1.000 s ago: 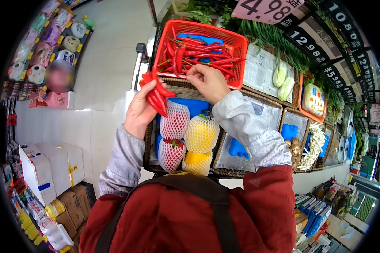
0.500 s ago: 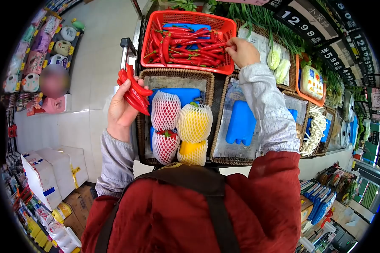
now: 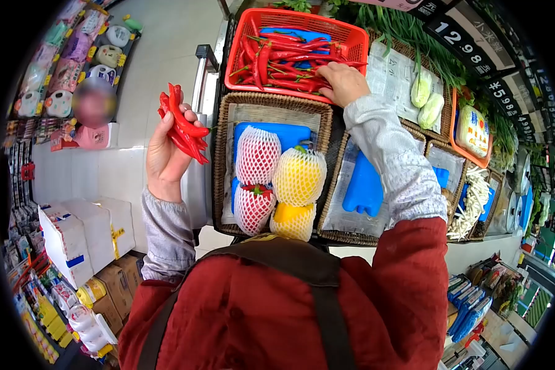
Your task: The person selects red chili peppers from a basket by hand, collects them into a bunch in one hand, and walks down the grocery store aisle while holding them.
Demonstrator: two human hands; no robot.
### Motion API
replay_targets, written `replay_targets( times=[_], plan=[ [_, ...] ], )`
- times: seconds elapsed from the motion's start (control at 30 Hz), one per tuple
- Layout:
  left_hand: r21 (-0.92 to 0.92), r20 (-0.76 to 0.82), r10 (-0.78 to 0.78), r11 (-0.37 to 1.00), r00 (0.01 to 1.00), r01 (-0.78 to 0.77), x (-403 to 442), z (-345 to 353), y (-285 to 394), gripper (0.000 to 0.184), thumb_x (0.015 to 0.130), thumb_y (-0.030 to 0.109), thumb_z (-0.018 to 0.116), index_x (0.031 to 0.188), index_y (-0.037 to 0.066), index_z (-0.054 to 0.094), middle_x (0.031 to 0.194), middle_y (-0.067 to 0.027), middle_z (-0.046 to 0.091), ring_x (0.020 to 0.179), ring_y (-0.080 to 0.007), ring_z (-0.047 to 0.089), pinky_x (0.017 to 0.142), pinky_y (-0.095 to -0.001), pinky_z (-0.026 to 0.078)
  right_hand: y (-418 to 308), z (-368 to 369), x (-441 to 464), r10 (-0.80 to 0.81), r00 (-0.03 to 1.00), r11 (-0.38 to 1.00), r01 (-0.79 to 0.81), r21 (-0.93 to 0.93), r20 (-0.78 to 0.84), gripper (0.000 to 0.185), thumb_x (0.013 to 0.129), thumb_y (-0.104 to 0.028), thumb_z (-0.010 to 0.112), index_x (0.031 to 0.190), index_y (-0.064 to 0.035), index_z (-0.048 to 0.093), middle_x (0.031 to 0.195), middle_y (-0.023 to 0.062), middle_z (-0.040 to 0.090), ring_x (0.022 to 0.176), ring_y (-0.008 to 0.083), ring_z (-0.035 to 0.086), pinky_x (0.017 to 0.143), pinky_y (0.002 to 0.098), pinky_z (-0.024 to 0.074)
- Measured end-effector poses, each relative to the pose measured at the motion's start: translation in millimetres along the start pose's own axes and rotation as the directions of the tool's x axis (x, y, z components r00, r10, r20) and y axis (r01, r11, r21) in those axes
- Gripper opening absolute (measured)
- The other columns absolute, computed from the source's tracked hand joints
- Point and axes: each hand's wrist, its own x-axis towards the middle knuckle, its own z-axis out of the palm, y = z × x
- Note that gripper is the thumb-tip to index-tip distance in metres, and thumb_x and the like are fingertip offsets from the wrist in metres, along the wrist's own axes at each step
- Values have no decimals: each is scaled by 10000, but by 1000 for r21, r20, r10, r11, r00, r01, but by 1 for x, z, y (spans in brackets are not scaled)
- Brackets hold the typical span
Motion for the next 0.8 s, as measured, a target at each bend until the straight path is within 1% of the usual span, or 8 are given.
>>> replay_targets(
  times=[0.27,0.33,0.43,0.5,0.57,0.6,0.63,0.8],
  plan=[
    [-62,53,-32,997,998,36,-5,-16,-1,255,840,132,573,1038,-8,496,933,-120,573,865,-234,573,835,-373,477,7,-1,3,253,962,959,-263,106,101,265,725,-235,673,924,-86,585,867,71,593,820,253,590,700,365,469],
    [-78,39,-33,996,999,36,-6,-20,-1,254,838,130,575,1037,-7,498,934,-118,573,865,-232,573,834,-372,478,2,0,4,95,995,982,-91,166,-18,255,739,-256,660,920,-89,593,861,68,591,813,253,590,691,358,471],
    [-53,27,-58,997,998,60,-6,-19,-4,484,843,98,564,1278,55,356,975,-59,509,904,-169,540,836,-340,464,-16,-1,16,-3,999,978,10,209,-35,251,750,-285,644,900,-87,602,851,66,588,805,246,592,688,347,477],
    [-63,31,-61,996,998,63,-4,-20,-6,458,844,101,562,1258,50,372,975,-61,509,903,-169,538,832,-351,467,-31,0,26,-24,999,975,31,218,-31,254,752,-270,658,899,-67,617,832,83,574,811,253,585,714,342,474],
    [-70,24,-70,995,997,71,-3,-18,-6,436,847,102,558,1243,47,382,973,-63,507,903,-171,536,833,-358,468,-43,4,36,-113,988,993,117,-30,104,285,768,-325,626,911,-79,624,834,95,563,853,277,561,749,372,455],
    [-70,37,-68,995,997,71,-3,-16,-7,331,843,125,569,1134,25,447,943,-87,543,881,-201,557,826,-364,475,-49,11,41,-22,982,996,38,-80,190,318,776,-364,600,922,-82,623,850,106,555,890,295,539,767,395,438],
    [-71,49,-67,995,997,70,-3,-15,-6,247,838,149,580,1025,2,512,912,-112,578,860,-231,578,819,-370,483,-48,12,43,-25,981,996,41,-79,190,318,776,-364,600,922,-82,623,850,106,555,890,295,539,767,395,438],
    [-105,47,-55,993,997,60,-5,-20,-5,247,844,145,573,1034,2,506,920,-110,574,866,-224,573,807,-367,485,-32,8,45,-88,974,981,48,189,209,299,779,-319,617,940,-66,606,896,120,590,865,297,565,748,387,451]
  ],
)
